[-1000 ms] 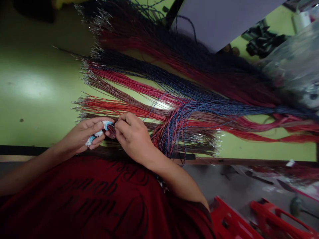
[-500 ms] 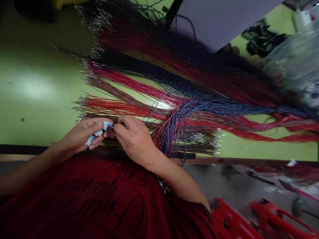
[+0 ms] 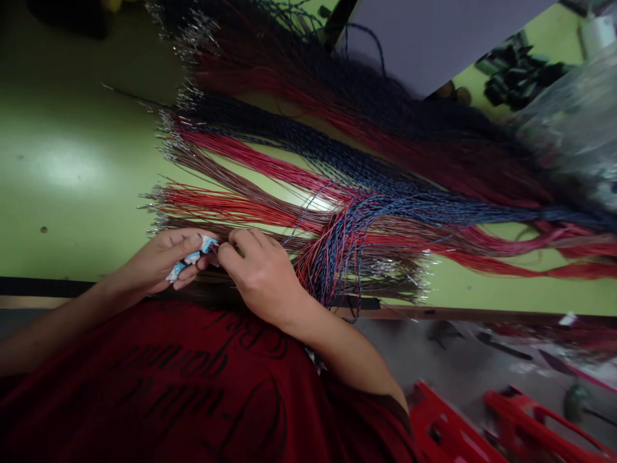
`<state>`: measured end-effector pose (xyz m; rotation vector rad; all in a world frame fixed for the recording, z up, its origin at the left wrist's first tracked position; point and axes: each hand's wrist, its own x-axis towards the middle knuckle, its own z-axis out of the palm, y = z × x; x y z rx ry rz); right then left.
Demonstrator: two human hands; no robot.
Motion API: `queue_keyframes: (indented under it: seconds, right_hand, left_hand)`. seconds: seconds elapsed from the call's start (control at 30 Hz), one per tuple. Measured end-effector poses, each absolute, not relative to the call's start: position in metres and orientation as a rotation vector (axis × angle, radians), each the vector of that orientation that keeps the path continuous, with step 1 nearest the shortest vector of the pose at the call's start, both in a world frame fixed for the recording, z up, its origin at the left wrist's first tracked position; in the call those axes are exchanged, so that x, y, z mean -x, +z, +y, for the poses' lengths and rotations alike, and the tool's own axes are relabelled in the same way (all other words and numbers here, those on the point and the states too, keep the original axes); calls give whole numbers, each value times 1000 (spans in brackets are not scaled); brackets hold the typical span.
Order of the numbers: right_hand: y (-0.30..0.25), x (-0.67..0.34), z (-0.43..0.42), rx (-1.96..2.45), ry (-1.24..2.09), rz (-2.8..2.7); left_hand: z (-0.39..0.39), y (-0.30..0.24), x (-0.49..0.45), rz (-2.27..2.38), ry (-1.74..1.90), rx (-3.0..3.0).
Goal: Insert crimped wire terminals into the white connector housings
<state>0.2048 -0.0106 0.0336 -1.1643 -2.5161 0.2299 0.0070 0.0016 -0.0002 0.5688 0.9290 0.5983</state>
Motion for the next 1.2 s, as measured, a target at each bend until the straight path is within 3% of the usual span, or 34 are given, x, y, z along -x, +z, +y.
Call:
queue_keyframes:
  seconds: [0.6,1.0,1.2]
  right_hand:
    - [21,-193,-9,1179,369,-2495]
    - [7,-195,-6,1143,716,-2053]
    - [9,-195,-4,1120,654,-2157]
  left_hand:
    - [1,-2,-7,928,566,-658]
    - [2,0,-8,942,601,-603]
    - [2,0,-8,945,584,-628]
